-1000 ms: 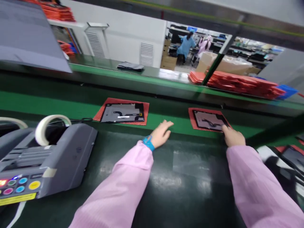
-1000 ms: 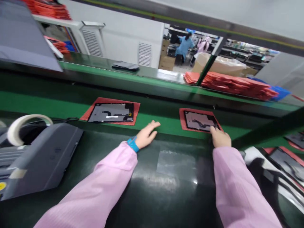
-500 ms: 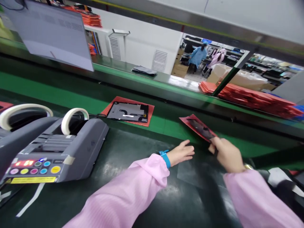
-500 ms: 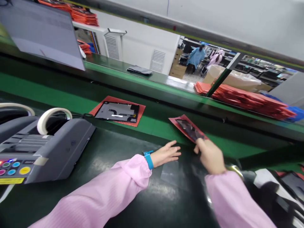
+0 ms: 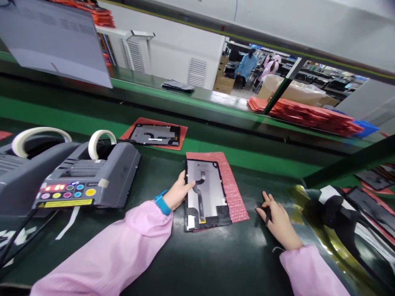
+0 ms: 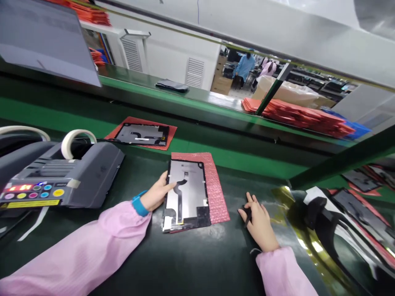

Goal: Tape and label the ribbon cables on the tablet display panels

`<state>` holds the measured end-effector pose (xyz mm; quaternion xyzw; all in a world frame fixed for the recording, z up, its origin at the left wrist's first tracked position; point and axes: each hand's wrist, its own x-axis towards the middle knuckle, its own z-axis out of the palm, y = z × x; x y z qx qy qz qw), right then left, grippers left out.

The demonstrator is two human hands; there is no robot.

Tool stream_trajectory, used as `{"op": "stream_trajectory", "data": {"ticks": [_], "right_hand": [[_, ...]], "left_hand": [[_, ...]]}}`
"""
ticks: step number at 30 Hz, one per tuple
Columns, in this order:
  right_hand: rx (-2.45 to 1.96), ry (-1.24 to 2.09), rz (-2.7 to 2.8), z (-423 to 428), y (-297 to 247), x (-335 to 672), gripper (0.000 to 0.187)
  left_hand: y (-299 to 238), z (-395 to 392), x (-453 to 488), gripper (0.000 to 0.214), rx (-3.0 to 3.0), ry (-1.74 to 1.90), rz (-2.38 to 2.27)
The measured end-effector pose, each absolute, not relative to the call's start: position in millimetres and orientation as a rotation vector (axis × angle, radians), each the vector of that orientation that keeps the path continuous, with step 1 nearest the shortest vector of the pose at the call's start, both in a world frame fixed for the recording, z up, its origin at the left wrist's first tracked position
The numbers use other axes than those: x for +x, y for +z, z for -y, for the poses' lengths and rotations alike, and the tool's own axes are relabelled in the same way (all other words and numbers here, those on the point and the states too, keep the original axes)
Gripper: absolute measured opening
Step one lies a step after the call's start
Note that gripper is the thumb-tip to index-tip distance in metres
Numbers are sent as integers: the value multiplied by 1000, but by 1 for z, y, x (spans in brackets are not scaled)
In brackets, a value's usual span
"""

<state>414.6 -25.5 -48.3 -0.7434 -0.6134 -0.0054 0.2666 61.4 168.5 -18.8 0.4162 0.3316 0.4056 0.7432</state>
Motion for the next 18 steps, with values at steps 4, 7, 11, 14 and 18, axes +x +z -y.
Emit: {"op": "stream_trajectory", "data": {"ticks": [4,7,11,14,18], "right_hand": [[-1918,58,1727,-3,-45,369,24],[-1811,245,1750,-24,-34,334,19],[-1531,623,1546,-26,-17,323,27],[-1469,642,1106,-18,-7,344,35],[-1555,579,779,-8,-2,381,50]], "left_hand": [[-17,-165,34,94,995,919,-799],[-14,-164,27,92,1050,912,-835],[-12,-163,25,84,1114,913,-862],[-15,-163,27,78,1169,927,-901],[-25,-161,32,84,1242,944,-953]]}}
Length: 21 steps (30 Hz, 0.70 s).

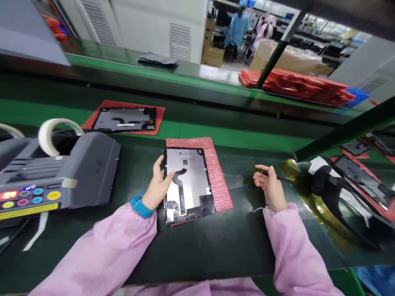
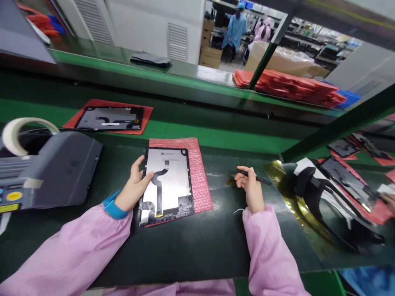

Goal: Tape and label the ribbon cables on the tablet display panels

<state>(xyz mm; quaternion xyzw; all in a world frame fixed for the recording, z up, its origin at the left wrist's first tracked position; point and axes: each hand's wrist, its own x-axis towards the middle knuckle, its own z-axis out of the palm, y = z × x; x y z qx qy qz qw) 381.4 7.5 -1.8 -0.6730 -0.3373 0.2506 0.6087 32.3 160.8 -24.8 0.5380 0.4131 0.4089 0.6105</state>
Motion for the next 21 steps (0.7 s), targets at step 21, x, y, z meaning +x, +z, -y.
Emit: {"op": "stream_trajectory", "data": {"ticks": [21], "right_hand": [[-1741,564,872,22,-1,383,44]], "left_hand": [[-24,-141,43,50,2501,486,-508]]}}
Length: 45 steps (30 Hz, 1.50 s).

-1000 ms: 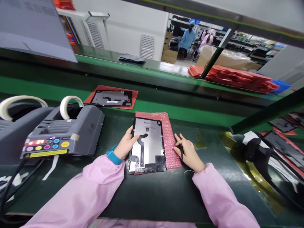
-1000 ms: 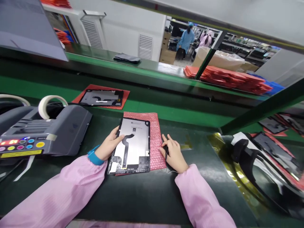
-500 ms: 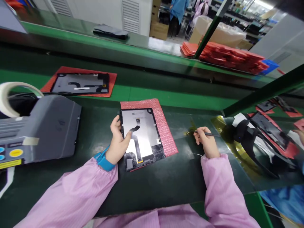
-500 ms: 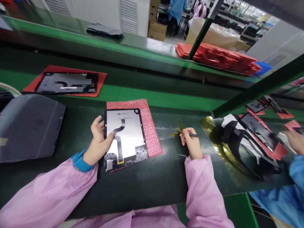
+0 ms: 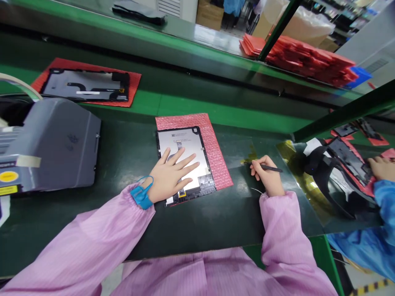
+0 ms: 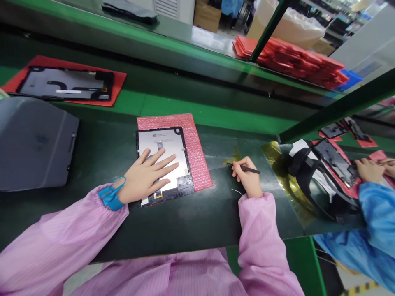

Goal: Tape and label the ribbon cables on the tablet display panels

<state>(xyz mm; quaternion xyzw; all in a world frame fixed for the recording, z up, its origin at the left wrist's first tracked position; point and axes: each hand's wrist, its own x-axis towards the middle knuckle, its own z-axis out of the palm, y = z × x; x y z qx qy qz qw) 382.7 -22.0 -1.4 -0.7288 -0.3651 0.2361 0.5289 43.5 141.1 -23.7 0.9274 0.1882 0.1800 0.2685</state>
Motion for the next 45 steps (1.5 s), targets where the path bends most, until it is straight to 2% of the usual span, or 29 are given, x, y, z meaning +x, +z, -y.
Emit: {"op": "stream_trajectory", "data": {"ticks": [12,18,24,28,40,45], "right_hand": [[-1539,495,787,28,-6,336,47],[-1451,639,846,36,-6,256,39],[-1454,747,950,35,-1,204,38],[-1476,776,967,32,0,195,39],[-1483,845,996,36,-5,179,29],[-1498,822,1000,34,-3,179,32]], "left_hand": [[-18,-141,44,48,2521,496,-505],[-5,-136,15,56,2436,607,-316],[-11,-117,-14,67,2306,459,-130],[-13,-113,-19,70,2253,373,-210],[-11,-117,-14,87,2212,472,-221],[-10,-117,-14,86,2218,457,-217]]}}
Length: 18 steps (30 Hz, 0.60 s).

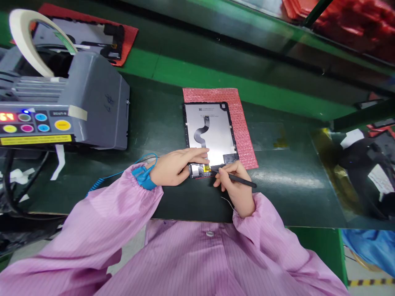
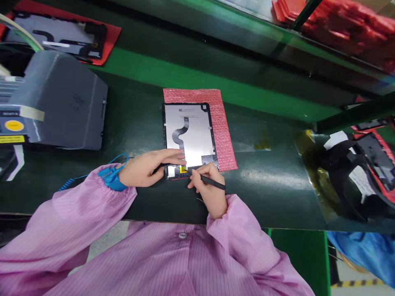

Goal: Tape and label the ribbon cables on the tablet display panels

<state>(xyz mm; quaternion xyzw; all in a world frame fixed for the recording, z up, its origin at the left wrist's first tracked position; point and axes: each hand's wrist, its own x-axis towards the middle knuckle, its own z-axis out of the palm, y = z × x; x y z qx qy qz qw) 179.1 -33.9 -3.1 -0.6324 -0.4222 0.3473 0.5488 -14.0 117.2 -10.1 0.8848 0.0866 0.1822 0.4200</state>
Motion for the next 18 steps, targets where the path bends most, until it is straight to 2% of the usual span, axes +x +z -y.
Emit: {"op": "stream_trajectory", "data": {"ticks": [18], "right_hand": [[-1488,809,994,35,-5,179,28]], "left_hand": [[-9,-118,-14,88,2206,456,-204]]}}
